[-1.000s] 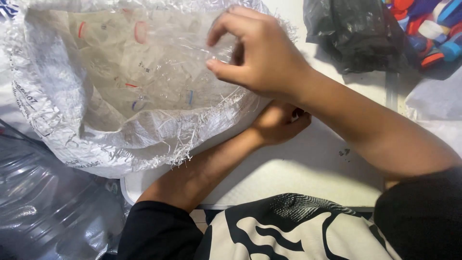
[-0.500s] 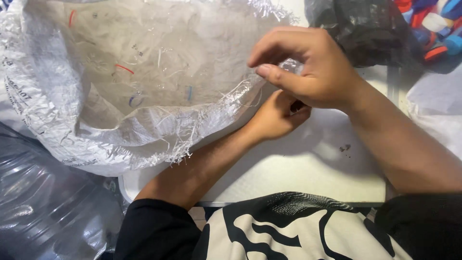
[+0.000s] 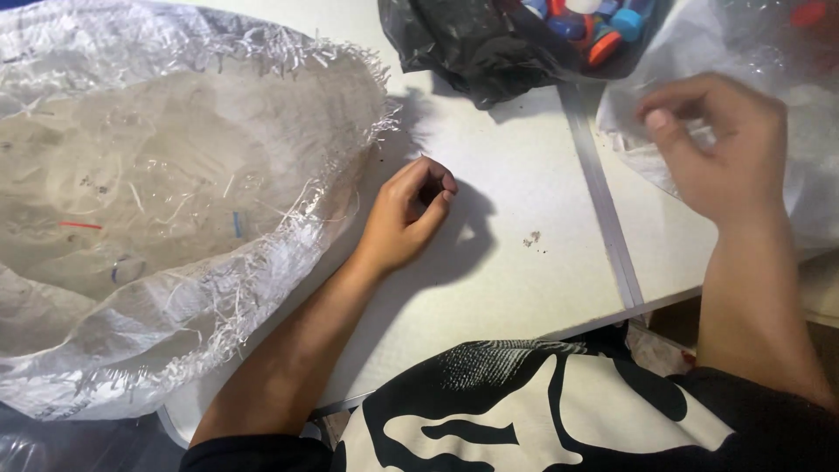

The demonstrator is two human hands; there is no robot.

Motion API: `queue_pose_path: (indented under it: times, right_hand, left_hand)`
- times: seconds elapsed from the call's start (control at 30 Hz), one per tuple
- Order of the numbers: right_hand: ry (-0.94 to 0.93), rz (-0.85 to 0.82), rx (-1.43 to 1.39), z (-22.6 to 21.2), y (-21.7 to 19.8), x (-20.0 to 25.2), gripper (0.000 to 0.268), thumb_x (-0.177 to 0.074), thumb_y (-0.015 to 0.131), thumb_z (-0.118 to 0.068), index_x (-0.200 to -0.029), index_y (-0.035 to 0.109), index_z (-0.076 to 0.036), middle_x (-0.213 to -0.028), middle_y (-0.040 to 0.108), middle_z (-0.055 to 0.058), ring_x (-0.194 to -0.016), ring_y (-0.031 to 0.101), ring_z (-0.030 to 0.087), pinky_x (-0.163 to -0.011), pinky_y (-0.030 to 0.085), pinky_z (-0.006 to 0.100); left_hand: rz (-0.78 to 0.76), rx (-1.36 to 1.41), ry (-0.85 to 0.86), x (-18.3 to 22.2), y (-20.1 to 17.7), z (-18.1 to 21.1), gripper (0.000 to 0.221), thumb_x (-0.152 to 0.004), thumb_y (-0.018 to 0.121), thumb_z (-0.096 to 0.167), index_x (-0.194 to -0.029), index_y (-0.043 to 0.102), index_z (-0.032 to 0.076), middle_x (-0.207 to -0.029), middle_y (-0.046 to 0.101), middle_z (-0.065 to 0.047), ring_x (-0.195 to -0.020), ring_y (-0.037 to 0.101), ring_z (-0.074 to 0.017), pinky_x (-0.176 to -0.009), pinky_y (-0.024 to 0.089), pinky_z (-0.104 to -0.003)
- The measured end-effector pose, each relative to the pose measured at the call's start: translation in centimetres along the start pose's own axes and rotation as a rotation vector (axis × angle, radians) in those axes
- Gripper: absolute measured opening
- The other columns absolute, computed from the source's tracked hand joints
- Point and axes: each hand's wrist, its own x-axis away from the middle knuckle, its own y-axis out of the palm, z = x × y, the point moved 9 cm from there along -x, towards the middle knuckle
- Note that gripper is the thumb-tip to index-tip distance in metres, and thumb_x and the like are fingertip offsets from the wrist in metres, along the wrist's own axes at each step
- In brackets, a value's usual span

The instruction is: The recorder is sorting plastic bottles and caps into bags for recycling.

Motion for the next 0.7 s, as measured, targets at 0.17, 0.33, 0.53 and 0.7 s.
queue_pose_path:
  times: [0.17,0.33,0.53,0.7]
  right_hand:
    - [-0.059,0.29,0.489,8.3,-4.4,-0.7,0.03,-0.094,0.07,0.001,-0.124,0.066,0.003,-0.125,0.066,0.019,-0.124,0.063,0.031,-0.106,0.05,0.039]
    - [-0.06,0.418,0.899,10.4,-4.4,-0.7,0.059,-0.072,0.082,-0.008,-0.126,0.063,0.004,-0.122,0.068,0.018,-0.116,0.057,0.04,-0.102,0.046,0.049]
    - [0.434,0.268,0.462,12.2,-4.9,-0.3,0.05,-0.088,0.069,-0.008,-0.137,0.057,-0.012,-0.113,0.067,0.012,-0.118,0.064,0.032,-0.106,0.05,0.048]
    - [-0.15,0.392,0.934,7.4,-4.3,0.3,0.034,-0.066,0.078,-0.008,-0.099,0.068,-0.009,-0.118,0.064,0.025,-0.101,0.062,0.036,-0.087,0.051,0.045]
  left_hand:
    - [-0.004,-0.025,-0.021,0.1,0.3,-0.4,0.009,-0.095,0.064,0.008,-0.1,0.061,0.001,-0.092,0.061,-0.007,-0.081,0.059,-0.0144,-0.074,0.049,-0.028]
    - [-0.015,-0.041,-0.005,0.1,0.3,-0.3,0.009,-0.096,0.064,0.009,-0.101,0.061,0.002,-0.093,0.061,-0.006,-0.084,0.061,-0.0134,-0.075,0.049,-0.027]
    - [-0.027,-0.048,-0.031,0.0,0.3,-0.3,0.009,-0.095,0.063,0.008,-0.101,0.061,0.002,-0.094,0.062,-0.006,-0.082,0.059,-0.0136,-0.074,0.049,-0.027]
    - [-0.047,-0.016,0.0,0.2,0.5,0.1,0.008,-0.097,0.062,0.008,-0.102,0.06,0.002,-0.096,0.062,-0.005,-0.086,0.061,-0.0131,-0.078,0.051,-0.027]
